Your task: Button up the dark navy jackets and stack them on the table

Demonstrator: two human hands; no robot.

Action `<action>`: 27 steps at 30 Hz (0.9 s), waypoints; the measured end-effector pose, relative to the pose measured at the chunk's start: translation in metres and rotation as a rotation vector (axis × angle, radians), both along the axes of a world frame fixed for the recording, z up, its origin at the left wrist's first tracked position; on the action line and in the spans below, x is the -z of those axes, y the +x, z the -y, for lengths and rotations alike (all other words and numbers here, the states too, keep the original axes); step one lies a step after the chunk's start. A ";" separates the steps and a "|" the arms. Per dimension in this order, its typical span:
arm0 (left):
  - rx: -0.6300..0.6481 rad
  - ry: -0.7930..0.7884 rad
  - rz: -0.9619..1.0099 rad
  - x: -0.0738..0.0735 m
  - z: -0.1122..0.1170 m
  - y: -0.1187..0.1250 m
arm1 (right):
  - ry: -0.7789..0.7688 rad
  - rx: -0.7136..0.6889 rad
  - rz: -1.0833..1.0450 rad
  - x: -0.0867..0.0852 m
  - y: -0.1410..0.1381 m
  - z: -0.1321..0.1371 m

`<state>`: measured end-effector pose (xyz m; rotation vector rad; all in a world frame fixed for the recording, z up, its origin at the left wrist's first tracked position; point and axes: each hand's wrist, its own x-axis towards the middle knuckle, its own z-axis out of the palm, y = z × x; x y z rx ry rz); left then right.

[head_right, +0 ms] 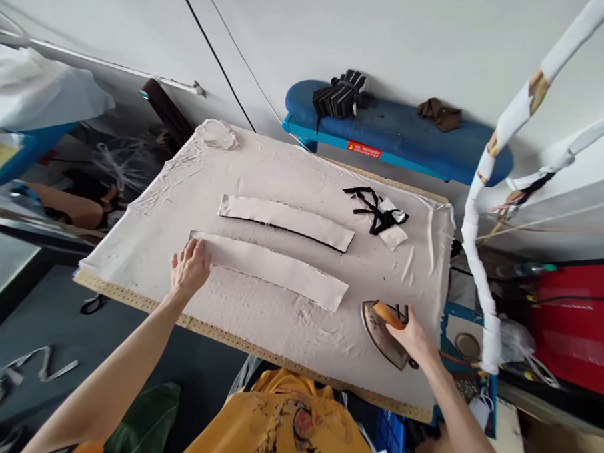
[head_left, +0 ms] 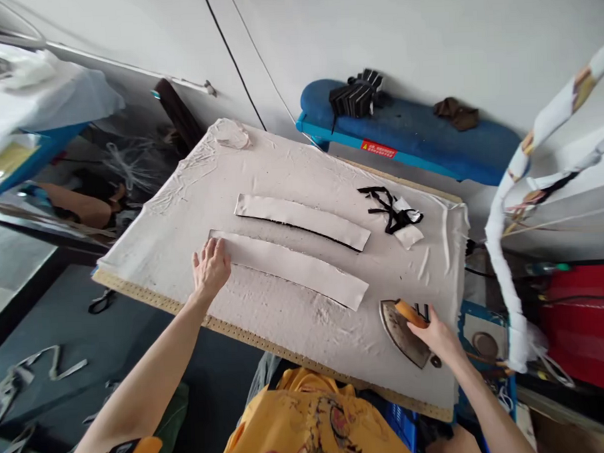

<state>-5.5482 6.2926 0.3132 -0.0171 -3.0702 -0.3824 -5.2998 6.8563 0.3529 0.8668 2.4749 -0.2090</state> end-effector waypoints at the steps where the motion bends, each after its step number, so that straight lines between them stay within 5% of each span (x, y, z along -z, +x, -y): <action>1: 0.013 0.012 -0.002 0.003 0.003 -0.001 | -0.002 0.016 0.041 -0.011 -0.002 -0.007; 6: 0.067 0.127 0.003 0.009 0.035 -0.007 | 0.083 -0.026 0.041 -0.088 -0.022 0.004; 10: 0.191 0.268 0.052 0.015 0.077 -0.016 | 0.097 -0.128 0.021 -0.131 -0.083 0.086; 13: 0.293 0.342 0.060 0.020 0.103 -0.023 | 0.040 -0.298 0.049 -0.122 -0.142 0.167; 17: 0.261 0.420 0.104 0.016 0.119 -0.033 | 0.073 -0.445 0.121 -0.082 -0.183 0.241; 22: 0.259 0.559 0.102 0.018 0.125 -0.045 | 0.167 -0.426 0.084 -0.054 -0.171 0.253; 27: 0.185 0.682 0.055 0.029 0.131 -0.047 | 0.138 -0.368 0.046 -0.064 -0.171 0.262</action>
